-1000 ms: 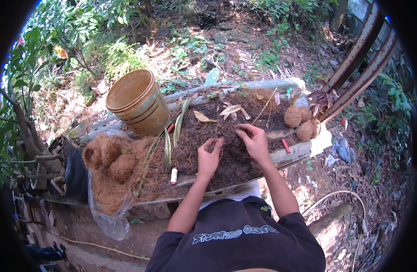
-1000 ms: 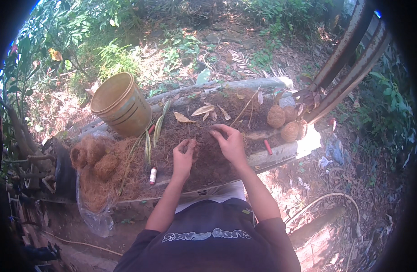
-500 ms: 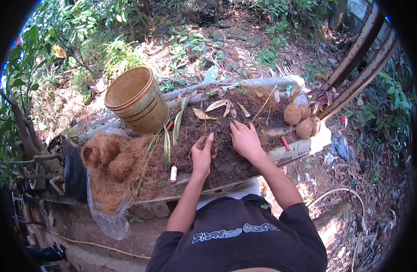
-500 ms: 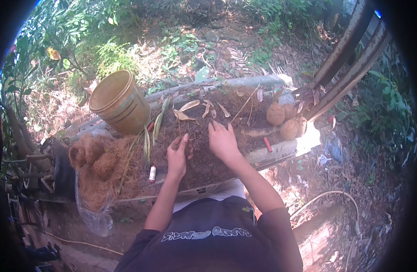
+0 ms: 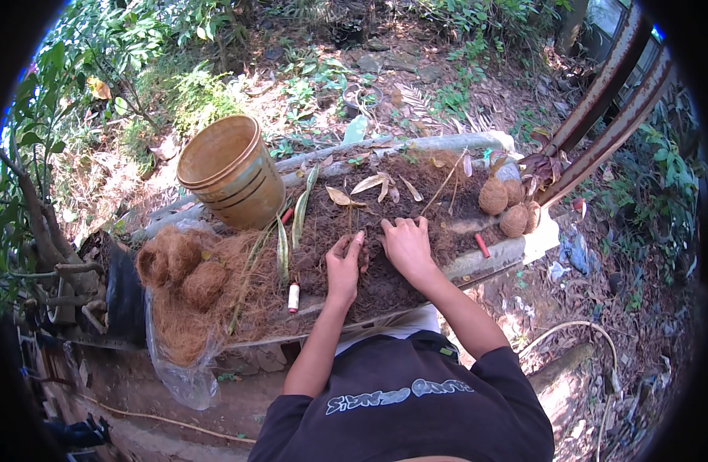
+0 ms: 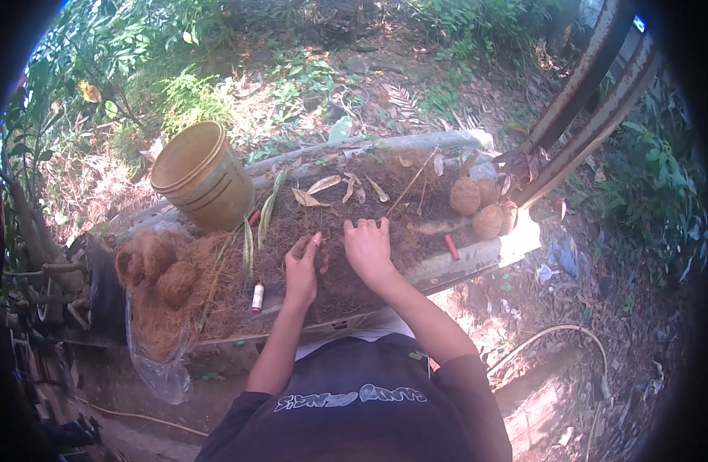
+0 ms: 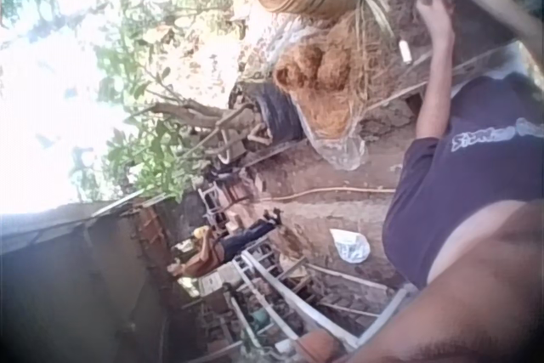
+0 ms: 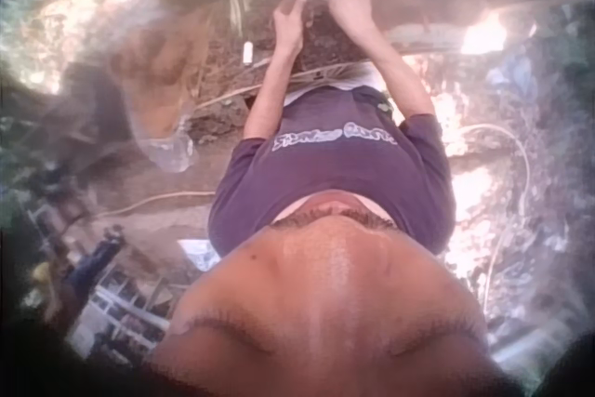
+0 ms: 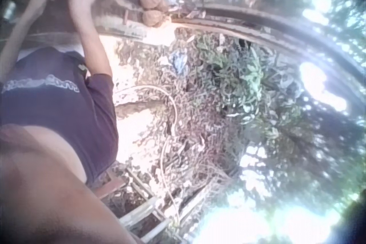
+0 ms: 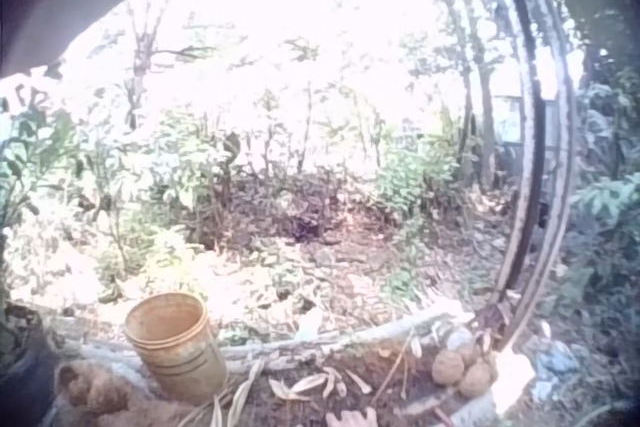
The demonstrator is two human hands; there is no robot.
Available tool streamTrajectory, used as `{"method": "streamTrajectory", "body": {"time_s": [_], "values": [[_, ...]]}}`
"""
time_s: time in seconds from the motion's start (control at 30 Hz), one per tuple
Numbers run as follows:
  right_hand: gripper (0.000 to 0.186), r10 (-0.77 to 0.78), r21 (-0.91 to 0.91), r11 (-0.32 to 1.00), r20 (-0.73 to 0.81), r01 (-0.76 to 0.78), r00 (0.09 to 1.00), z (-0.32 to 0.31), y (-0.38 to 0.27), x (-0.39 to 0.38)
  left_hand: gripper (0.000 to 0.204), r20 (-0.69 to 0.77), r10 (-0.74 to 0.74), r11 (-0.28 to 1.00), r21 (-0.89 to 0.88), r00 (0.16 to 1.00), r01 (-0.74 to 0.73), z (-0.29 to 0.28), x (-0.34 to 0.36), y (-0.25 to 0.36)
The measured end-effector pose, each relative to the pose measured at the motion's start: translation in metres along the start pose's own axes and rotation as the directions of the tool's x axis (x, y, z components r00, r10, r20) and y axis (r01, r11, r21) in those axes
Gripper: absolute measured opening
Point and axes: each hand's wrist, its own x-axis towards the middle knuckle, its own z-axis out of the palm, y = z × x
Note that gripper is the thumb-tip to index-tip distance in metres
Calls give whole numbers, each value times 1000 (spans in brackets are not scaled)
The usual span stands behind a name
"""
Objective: The person holds a coconut and applies a red substance to it, then places it on a soil bed. They repeatedly gather soil, form it into balls, and place them on the bed, occasionally using a small stick to adjust the soil.
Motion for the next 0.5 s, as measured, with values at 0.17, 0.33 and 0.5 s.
{"method": "streamTrajectory", "body": {"time_s": [0.17,0.33,0.5], "values": [[20,-49,31,998,33,48,998,-12,8,1,15,29,22,1000,-5,999,-22,-4,1,-1],[20,-64,223,974,114,37,991,-21,28,13,15,25,7,1000,2,1000,-7,-5,2,1],[20,6,488,873,-74,31,997,-40,42,18,14,16,-4,1000,-5,1000,4,-8,4,-1]]}}
